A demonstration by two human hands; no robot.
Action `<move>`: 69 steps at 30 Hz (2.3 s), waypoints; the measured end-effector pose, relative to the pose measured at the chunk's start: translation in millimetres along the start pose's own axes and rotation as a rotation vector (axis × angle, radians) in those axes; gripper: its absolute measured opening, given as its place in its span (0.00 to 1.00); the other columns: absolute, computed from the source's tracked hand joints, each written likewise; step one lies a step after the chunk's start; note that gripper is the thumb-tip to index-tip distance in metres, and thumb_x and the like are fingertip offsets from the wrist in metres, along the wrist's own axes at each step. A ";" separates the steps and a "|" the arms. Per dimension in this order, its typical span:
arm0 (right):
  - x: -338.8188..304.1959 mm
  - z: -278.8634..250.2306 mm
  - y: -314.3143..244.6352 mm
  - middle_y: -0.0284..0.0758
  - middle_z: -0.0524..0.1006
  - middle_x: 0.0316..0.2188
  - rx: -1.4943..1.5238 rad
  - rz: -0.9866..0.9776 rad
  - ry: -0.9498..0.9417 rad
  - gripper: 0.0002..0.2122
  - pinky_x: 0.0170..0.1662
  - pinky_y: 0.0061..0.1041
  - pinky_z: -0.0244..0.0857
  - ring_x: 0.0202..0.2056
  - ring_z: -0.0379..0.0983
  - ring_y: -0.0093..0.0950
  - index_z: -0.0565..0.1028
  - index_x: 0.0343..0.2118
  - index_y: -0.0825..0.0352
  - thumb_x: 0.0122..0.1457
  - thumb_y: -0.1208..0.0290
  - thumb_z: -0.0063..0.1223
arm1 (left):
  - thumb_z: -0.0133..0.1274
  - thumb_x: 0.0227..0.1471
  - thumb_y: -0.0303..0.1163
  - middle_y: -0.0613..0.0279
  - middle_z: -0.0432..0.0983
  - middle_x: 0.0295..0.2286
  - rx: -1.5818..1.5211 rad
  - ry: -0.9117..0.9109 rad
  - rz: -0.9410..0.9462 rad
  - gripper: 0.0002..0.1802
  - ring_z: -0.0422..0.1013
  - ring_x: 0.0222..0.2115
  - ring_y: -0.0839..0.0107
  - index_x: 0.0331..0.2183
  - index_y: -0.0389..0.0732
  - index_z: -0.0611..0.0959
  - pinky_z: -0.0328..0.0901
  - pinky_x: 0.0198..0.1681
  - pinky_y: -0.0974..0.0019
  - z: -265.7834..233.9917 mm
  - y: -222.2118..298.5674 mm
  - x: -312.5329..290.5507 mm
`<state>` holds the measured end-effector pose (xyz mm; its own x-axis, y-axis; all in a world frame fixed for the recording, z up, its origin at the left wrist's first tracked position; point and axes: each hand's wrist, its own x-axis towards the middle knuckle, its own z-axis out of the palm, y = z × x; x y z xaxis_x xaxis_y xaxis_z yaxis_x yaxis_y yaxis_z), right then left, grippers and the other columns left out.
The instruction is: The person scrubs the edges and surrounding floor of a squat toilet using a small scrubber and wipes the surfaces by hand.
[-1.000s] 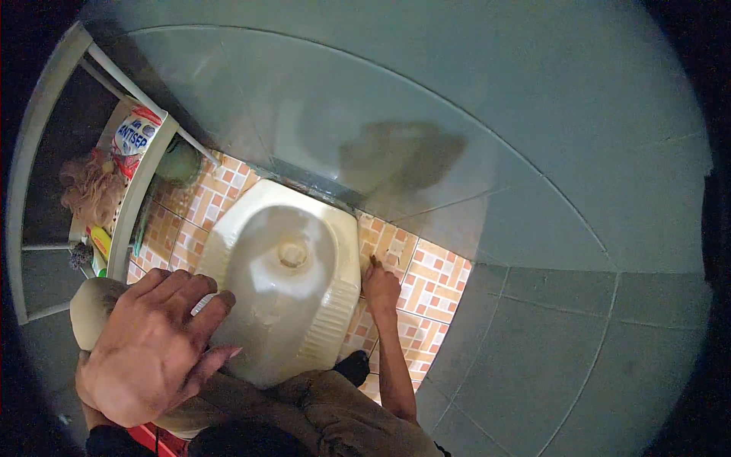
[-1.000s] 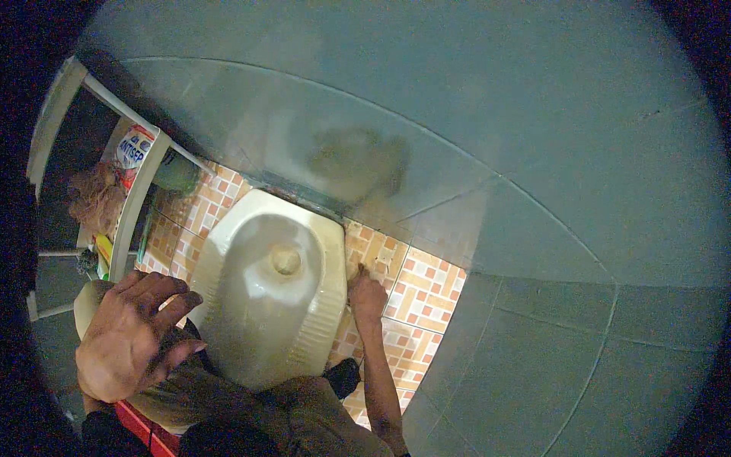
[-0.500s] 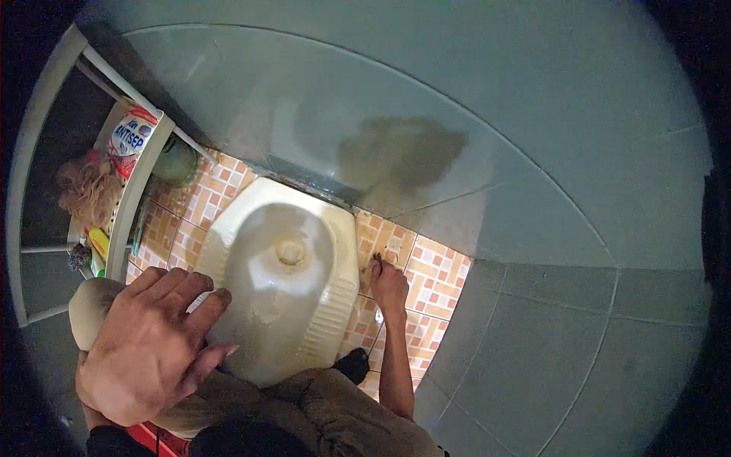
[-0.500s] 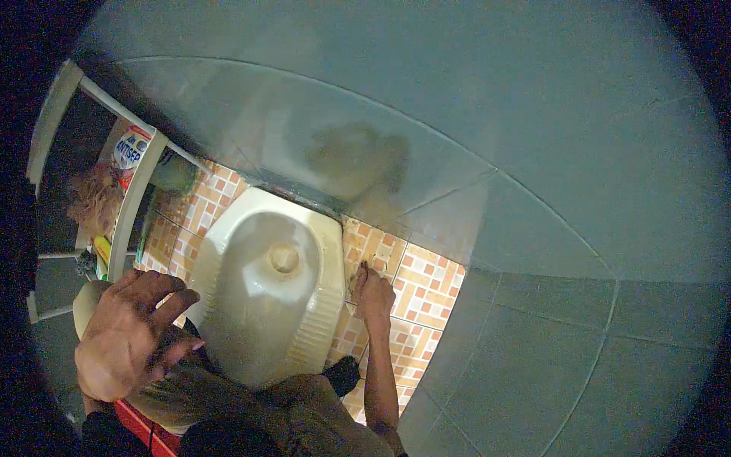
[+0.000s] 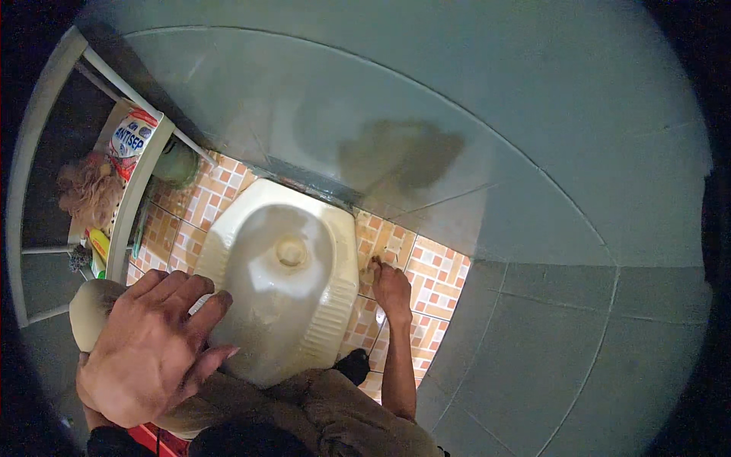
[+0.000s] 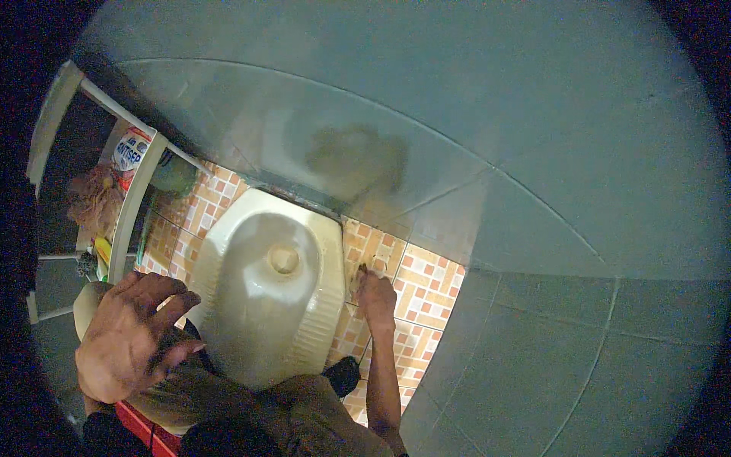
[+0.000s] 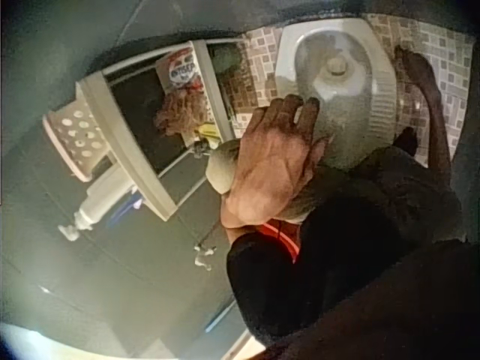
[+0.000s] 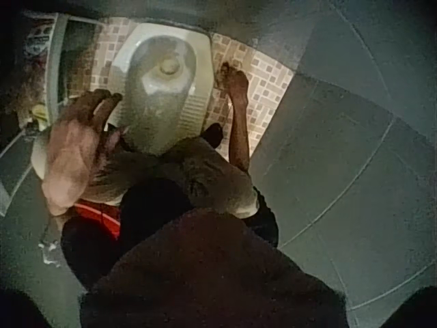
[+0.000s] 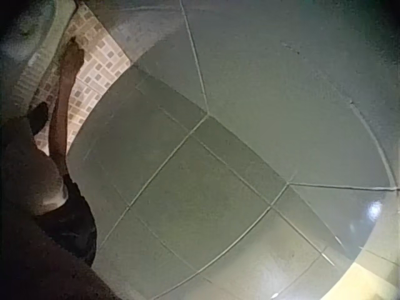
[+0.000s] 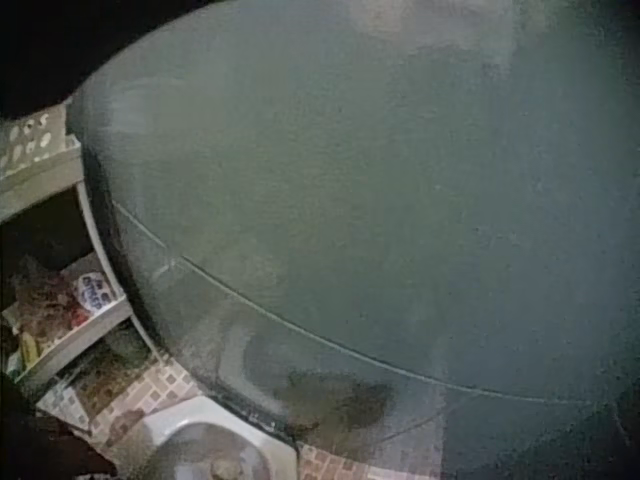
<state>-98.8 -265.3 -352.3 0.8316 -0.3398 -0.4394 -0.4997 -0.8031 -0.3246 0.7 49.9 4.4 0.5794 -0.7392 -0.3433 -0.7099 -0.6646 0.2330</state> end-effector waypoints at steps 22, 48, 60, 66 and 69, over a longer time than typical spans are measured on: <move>101.4 17.1 -28.9 0.50 0.82 0.34 0.160 -0.111 0.210 0.18 0.43 0.51 0.73 0.37 0.80 0.52 0.82 0.45 0.63 0.67 0.54 0.46 | 0.64 0.50 0.42 0.50 0.77 0.43 0.004 -0.004 -0.013 0.25 0.73 0.45 0.54 0.46 0.37 0.80 0.65 0.52 0.54 2.7 -1.9 4.4; 105.9 12.5 -12.0 0.48 0.79 0.19 -0.251 -0.459 0.331 0.09 0.27 0.42 0.76 0.23 0.81 0.44 0.78 0.32 0.68 0.63 0.69 0.50 | 0.61 0.53 0.44 0.50 0.77 0.44 0.018 -0.033 -0.022 0.25 0.72 0.47 0.54 0.46 0.37 0.80 0.65 0.54 0.55 1.8 -4.3 5.6; 100.9 23.9 -4.9 0.49 0.80 0.21 -0.147 -0.413 0.309 0.14 0.28 0.45 0.75 0.24 0.80 0.48 0.78 0.34 0.67 0.68 0.60 0.48 | 0.62 0.52 0.44 0.50 0.77 0.43 0.017 -0.040 -0.020 0.26 0.72 0.47 0.55 0.46 0.37 0.80 0.65 0.53 0.55 1.0 -4.4 6.8; 107.2 22.4 -0.7 0.46 0.80 0.20 -0.283 -0.428 0.307 0.12 0.28 0.46 0.75 0.23 0.80 0.46 0.78 0.35 0.66 0.66 0.62 0.48 | 0.63 0.51 0.43 0.50 0.77 0.43 0.006 -0.029 -0.041 0.26 0.73 0.46 0.54 0.46 0.36 0.79 0.65 0.52 0.53 1.0 -4.9 4.0; 121.3 18.8 -20.9 0.46 0.81 0.21 -0.200 -0.493 0.359 0.12 0.28 0.46 0.74 0.23 0.80 0.47 0.79 0.34 0.65 0.65 0.63 0.48 | 0.64 0.50 0.42 0.49 0.77 0.43 0.008 -0.021 -0.033 0.25 0.73 0.45 0.53 0.46 0.37 0.80 0.66 0.51 0.53 2.1 -2.2 5.7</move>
<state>8.0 -280.6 -414.5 0.9989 -0.0219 0.0406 -0.0116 -0.9710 -0.2388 4.7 47.4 0.0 0.5939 -0.7146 -0.3697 -0.6941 -0.6874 0.2137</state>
